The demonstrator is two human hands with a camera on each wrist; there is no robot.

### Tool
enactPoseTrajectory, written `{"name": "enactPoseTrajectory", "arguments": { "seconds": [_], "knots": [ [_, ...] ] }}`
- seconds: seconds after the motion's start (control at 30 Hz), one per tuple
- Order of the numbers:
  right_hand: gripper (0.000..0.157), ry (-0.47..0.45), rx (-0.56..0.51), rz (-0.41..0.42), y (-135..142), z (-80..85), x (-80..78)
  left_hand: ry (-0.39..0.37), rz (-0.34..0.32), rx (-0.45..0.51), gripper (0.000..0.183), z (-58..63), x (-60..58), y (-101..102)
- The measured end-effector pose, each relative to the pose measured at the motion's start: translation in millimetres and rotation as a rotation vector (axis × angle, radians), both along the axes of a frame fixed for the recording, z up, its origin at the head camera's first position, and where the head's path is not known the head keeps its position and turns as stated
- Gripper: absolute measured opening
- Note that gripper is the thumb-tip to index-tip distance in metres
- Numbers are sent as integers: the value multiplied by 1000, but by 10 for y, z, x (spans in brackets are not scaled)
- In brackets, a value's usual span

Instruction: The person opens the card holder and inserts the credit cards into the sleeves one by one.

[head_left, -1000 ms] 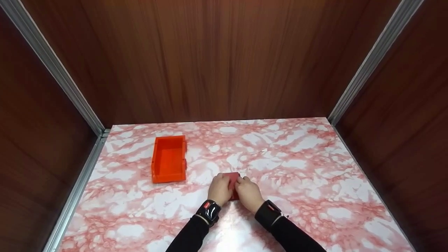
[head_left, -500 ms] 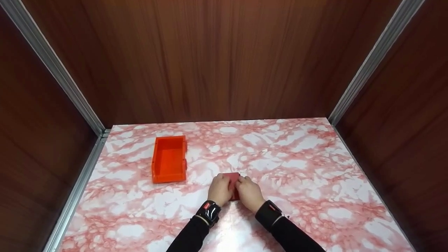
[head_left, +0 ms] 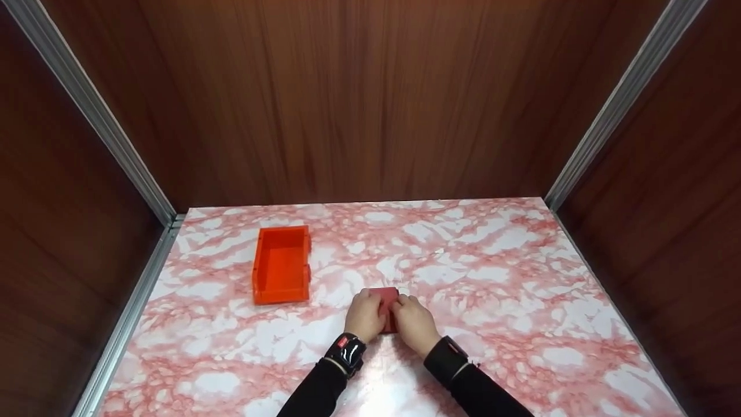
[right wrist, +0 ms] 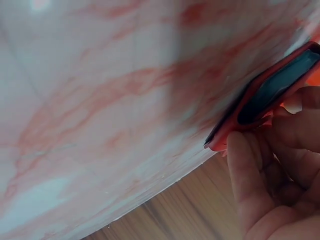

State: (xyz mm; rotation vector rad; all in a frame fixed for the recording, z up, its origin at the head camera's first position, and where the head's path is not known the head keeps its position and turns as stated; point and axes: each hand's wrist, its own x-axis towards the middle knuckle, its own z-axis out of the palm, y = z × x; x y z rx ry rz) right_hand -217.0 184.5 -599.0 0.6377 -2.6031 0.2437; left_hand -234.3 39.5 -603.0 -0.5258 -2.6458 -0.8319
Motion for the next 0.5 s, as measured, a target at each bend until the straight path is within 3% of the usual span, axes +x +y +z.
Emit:
{"name": "enactPoseTrajectory", "arguments": {
  "seconds": [0.5],
  "knots": [
    [8, -39, -137, 15, 52, 23, -32, -36, 8, -7, 17, 12, 22, -13]
  ]
}}
